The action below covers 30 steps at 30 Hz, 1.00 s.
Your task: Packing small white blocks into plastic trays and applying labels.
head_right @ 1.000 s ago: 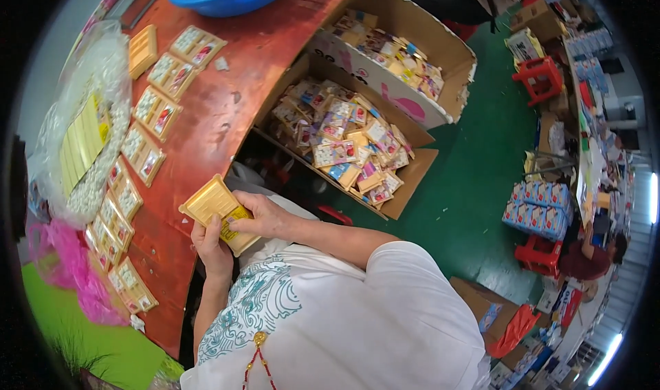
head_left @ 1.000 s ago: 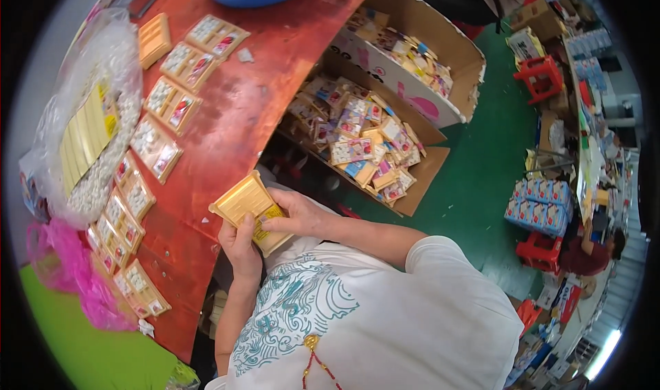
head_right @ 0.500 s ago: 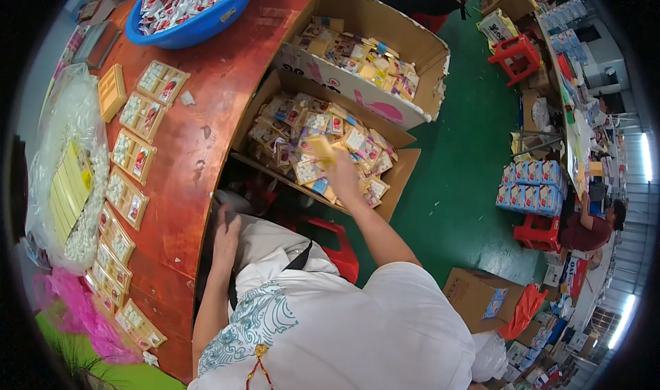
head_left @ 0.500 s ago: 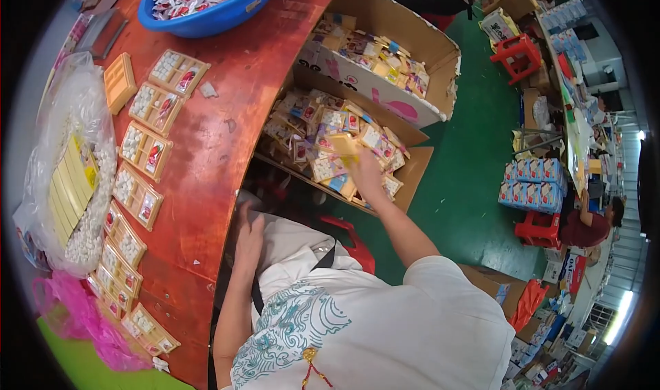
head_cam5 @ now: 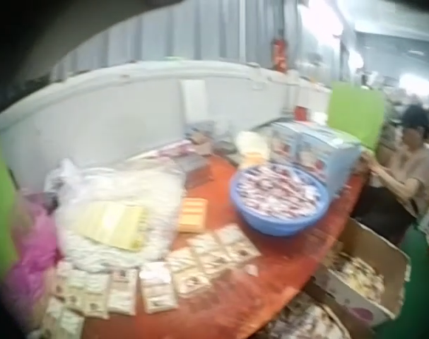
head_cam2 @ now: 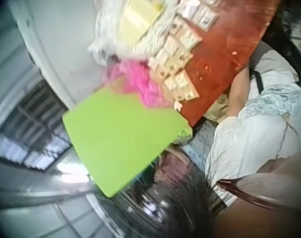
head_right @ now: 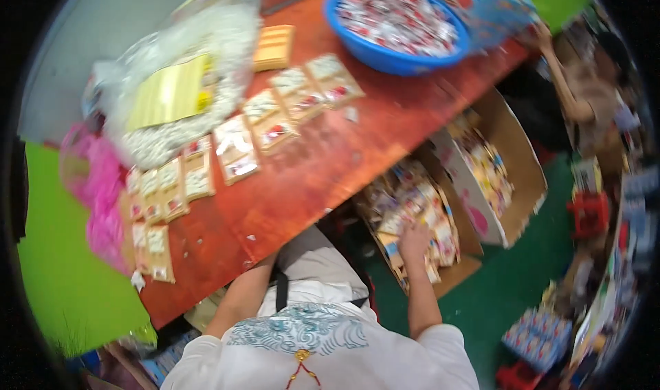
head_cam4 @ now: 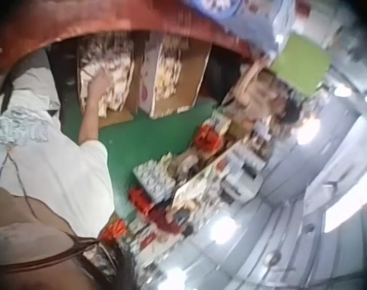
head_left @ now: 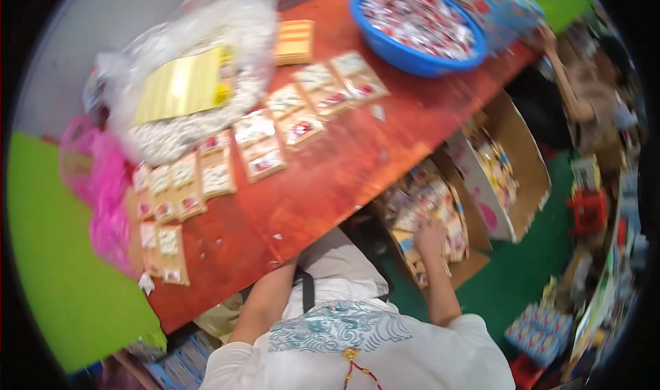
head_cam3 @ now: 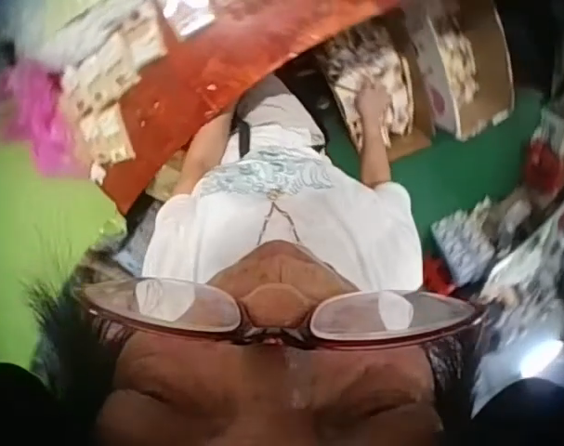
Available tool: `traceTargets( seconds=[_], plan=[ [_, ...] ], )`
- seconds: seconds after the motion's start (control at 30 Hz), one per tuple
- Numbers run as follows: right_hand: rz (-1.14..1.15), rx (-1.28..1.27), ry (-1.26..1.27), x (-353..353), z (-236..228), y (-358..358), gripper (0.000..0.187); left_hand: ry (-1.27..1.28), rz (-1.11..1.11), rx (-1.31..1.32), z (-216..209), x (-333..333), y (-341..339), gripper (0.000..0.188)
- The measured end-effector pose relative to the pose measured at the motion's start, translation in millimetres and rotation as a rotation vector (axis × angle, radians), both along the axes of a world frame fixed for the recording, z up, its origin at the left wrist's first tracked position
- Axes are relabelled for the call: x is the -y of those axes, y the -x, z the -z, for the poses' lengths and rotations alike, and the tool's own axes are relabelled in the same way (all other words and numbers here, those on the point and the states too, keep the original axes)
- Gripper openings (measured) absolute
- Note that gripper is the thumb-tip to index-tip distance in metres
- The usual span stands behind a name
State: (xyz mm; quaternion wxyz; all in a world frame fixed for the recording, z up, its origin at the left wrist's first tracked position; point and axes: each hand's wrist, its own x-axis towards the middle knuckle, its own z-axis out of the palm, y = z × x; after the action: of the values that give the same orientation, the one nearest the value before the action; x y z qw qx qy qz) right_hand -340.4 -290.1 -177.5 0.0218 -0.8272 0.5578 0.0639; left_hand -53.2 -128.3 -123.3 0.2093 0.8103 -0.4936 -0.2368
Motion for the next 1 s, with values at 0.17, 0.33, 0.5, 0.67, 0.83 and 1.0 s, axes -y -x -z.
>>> traceTargets(
  seconds=[0.17,0.33,0.5,0.67,0.83,1.0],
  plan=[
    [-0.130,0.545,0.371,32.6,-93.0,-67.5,0.025,-0.231,0.094,-0.335,9.3,-18.7,-11.0,0.048],
    [-0.539,0.911,0.222,6.4,-215.8,-189.6,0.029,0.103,0.366,-0.537,-122.1,-28.7,-2.5,0.041],
    [-1.042,0.864,-0.006,-37.7,-237.1,-300.2,0.035,0.461,0.005,-0.593,-177.4,-71.3,-38.7,0.022],
    [-1.419,0.840,-0.130,-103.3,-241.9,-374.4,0.047,0.722,-0.503,0.128,-179.5,-147.7,-81.5,0.024],
    [-1.690,0.793,-0.190,-178.8,-237.5,-422.7,0.047,0.494,-0.824,0.566,-168.4,-216.0,-119.8,0.042],
    [-1.792,0.678,-0.082,-227.3,-207.2,-456.7,0.045,0.290,-0.895,0.632,-138.4,-250.0,-136.7,0.043]
  ],
)
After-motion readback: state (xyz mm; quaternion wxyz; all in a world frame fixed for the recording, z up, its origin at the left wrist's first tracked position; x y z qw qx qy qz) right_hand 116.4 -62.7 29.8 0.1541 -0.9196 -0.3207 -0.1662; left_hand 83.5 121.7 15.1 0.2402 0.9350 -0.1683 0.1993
